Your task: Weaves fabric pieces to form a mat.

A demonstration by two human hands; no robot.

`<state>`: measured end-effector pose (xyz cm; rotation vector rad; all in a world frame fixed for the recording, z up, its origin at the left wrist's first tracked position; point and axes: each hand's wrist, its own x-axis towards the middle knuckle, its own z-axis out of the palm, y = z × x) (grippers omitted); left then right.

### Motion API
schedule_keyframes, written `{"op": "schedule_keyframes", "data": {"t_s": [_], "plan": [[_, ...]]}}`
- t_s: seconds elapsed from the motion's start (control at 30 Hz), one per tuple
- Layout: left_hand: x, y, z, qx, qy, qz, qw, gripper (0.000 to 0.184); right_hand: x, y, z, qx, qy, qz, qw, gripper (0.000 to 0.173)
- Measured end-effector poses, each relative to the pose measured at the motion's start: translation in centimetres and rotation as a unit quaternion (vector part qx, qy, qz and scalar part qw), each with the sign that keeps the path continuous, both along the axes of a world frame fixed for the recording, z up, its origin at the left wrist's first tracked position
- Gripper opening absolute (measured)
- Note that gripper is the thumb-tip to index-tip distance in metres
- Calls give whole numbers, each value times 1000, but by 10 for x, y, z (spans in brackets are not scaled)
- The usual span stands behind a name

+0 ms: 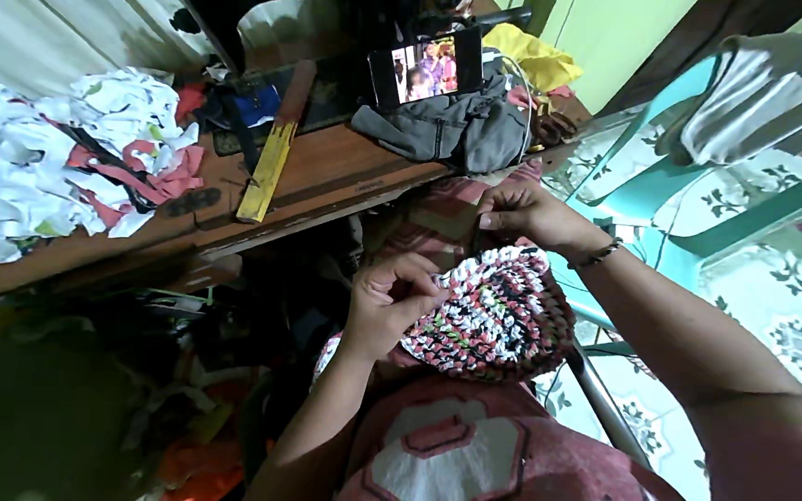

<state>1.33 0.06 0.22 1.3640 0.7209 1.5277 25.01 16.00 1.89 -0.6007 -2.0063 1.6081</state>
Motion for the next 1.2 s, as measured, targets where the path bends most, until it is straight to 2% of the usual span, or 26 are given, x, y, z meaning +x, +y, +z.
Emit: {"op": "schedule_keyframes", "data": {"t_s": [0.1,0.2,0.27,0.37,0.47,0.6,0.83,0.97,1.1,1.2], "plan": [[1,3,0,-38,-7,38,999,15,2,-2,-2,-16,4,-11,1000,13],[-2,3,-2,-39,-9,49,998,16,5,-4,-1,-72,-59,98,991,40],[-3,-1,0,11,17,29,999,14,4,-11,-1,-127,-92,158,975,46],[5,-13,8,125,87,4,988,8,6,-18,-6,-138,-113,218,960,34],[11,-27,12,233,157,37,959,6,8,-29,-6,-98,-75,232,965,14],[12,-49,14,270,217,74,935,5,15,-42,-4,-55,-19,187,981,5],[13,-63,11,288,257,64,920,7,22,-45,-20,-48,61,-47,996,8],[15,-64,8,298,289,61,908,9,21,-42,-3,122,19,-135,983,8],[20,-62,5,283,290,79,911,11,15,-34,15,241,79,-175,951,6],[28,-56,0,239,282,105,923,9,2,-35,42,312,123,-178,925,6]]}}
